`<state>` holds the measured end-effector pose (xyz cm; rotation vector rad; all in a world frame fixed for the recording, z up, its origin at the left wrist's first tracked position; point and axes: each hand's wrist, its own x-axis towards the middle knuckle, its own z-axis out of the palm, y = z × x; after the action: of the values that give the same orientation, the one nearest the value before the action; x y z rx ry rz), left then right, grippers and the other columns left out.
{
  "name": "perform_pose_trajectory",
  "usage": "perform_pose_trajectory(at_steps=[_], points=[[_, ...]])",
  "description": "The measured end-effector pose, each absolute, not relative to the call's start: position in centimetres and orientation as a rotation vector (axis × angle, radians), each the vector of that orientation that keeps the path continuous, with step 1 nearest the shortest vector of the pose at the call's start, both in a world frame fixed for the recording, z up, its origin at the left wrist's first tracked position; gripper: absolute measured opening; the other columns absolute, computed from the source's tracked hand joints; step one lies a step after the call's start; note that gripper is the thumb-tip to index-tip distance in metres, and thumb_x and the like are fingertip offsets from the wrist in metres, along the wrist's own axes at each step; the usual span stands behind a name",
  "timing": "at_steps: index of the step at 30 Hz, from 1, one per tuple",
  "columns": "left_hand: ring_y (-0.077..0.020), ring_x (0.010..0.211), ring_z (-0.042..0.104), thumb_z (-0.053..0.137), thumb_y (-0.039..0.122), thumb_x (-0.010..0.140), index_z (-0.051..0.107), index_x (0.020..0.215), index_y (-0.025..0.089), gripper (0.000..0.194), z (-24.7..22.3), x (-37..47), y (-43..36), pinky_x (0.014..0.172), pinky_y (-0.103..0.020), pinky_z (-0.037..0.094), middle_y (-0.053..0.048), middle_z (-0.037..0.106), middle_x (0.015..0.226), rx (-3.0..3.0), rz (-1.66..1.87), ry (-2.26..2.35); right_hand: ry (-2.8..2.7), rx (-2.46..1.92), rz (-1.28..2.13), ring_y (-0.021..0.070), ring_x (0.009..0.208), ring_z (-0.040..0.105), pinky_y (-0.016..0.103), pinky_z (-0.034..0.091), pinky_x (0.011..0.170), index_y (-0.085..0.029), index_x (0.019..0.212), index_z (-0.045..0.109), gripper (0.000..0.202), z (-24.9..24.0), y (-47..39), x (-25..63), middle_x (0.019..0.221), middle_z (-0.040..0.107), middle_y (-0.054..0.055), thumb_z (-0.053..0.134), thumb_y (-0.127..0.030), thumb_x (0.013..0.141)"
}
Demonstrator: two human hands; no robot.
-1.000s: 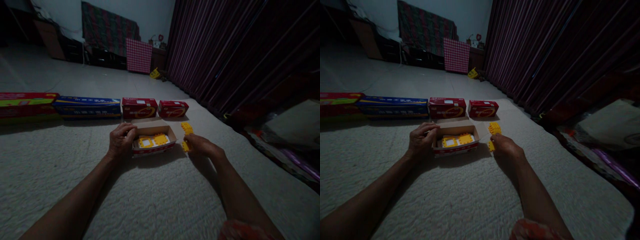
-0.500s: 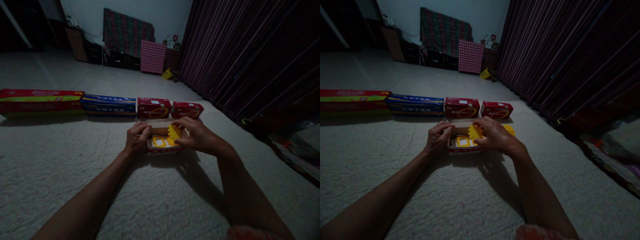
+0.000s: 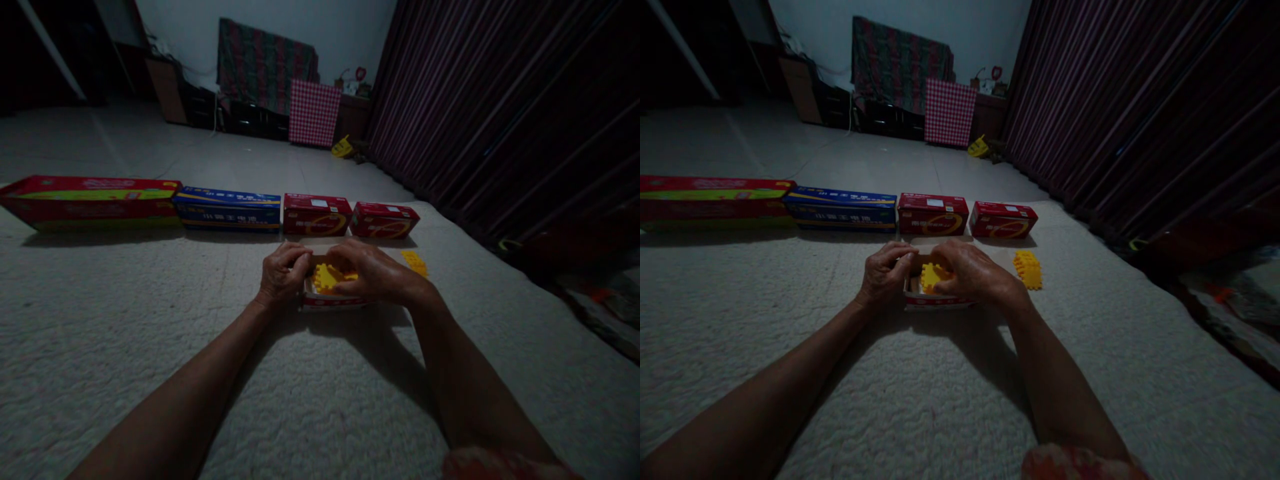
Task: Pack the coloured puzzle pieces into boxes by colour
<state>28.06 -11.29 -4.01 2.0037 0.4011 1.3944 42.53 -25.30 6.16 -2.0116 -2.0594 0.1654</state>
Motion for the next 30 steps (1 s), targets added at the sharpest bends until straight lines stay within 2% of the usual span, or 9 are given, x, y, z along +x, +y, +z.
perform_pose_trajectory(at_steps=[4,10,15,18,20,24,26,30], points=[[-0.0188,0.082,0.069,0.059,0.023,0.085,0.077,0.083,0.020,0.019,-3.9,28.0,-11.3,0.076,-0.032,0.058,-0.006,0.074,0.086,2.015,1.390,0.407,-1.970,-1.970,0.091,0.0212,0.097,0.063,0.033,0.051,0.085,-0.023,0.108,0.065,0.035,6.3,-25.6,42.9,0.109,0.066,0.006,0.077,-0.022,0.075],[-0.0193,0.082,0.070,0.059,0.024,0.084,0.078,0.083,0.019,0.019,-3.8,28.0,-11.4,0.076,-0.032,0.058,-0.007,0.074,0.086,2.012,1.382,0.428,-1.721,-1.890,-0.056,0.0185,0.085,0.066,0.033,0.054,0.080,-0.019,0.099,0.069,0.017,7.6,-26.8,44.8,0.101,0.070,0.007,0.066,-0.027,0.083],[-0.0198,0.082,0.071,0.059,0.026,0.084,0.078,0.083,0.018,0.021,-3.9,28.1,-11.2,0.076,-0.032,0.058,-0.007,0.075,0.086,2.007,1.384,0.419,-1.337,-2.009,-0.284,0.0210,0.084,0.067,0.039,0.056,0.081,-0.020,0.093,0.071,0.017,6.4,-29.0,50.4,0.096,0.072,0.007,0.060,-0.028,0.083],[-0.0199,0.081,0.070,0.059,0.029,0.084,0.078,0.083,0.018,0.023,-4.0,28.1,-11.2,0.075,-0.031,0.057,-0.007,0.075,0.086,2.008,1.381,0.435,-1.207,-2.210,-0.271,0.0238,0.090,0.067,0.043,0.056,0.086,-0.020,0.097,0.070,0.022,4.5,-31.6,54.0,0.100,0.070,0.009,0.058,-0.022,0.079],[-0.0197,0.081,0.070,0.058,0.031,0.084,0.079,0.083,0.018,0.024,-3.9,28.1,-11.3,0.075,-0.031,0.057,-0.007,0.075,0.087,2.008,1.376,0.448,-1.242,-2.325,-0.216,0.0267,0.101,0.066,0.045,0.054,0.093,-0.020,0.107,0.069,0.034,3.0,-33.4,55.4,0.112,0.067,0.011,0.060,-0.018,0.075],[-0.0198,0.083,0.071,0.058,0.031,0.085,0.079,0.084,0.017,0.026,-3.9,27.9,-11.3,0.077,-0.030,0.057,-0.008,0.075,0.088,2.024,1.377,0.453,-1.380,-2.364,-0.194,0.0305,0.125,0.055,0.046,0.046,0.108,-0.022,0.124,0.063,0.055,0.0,-35.9,56.6,0.129,0.058,0.013,0.066,-0.017,0.069],[-0.0198,0.085,0.071,0.058,0.032,0.085,0.079,0.084,0.017,0.025,-3.9,27.9,-11.3,0.078,-0.030,0.057,-0.007,0.076,0.090,2.035,1.360,0.479,-1.424,-2.319,-0.229,0.0303,0.123,0.055,0.046,0.047,0.106,-0.021,0.123,0.064,0.053,-1.1,-36.5,56.9,0.127,0.057,0.013,0.066,-0.018,0.070],[-0.0206,0.086,0.071,0.058,0.033,0.084,0.079,0.085,0.018,0.026,-4.0,27.8,-11.3,0.077,-0.031,0.058,-0.007,0.076,0.091,2.037,1.340,0.506,-1.483,-2.231,-0.375,0.0287,0.106,0.062,0.046,0.052,0.095,-0.021,0.109,0.070,0.036,-2.0,-36.9,57.8,0.112,0.062,0.012,0.059,-0.017,0.075]])
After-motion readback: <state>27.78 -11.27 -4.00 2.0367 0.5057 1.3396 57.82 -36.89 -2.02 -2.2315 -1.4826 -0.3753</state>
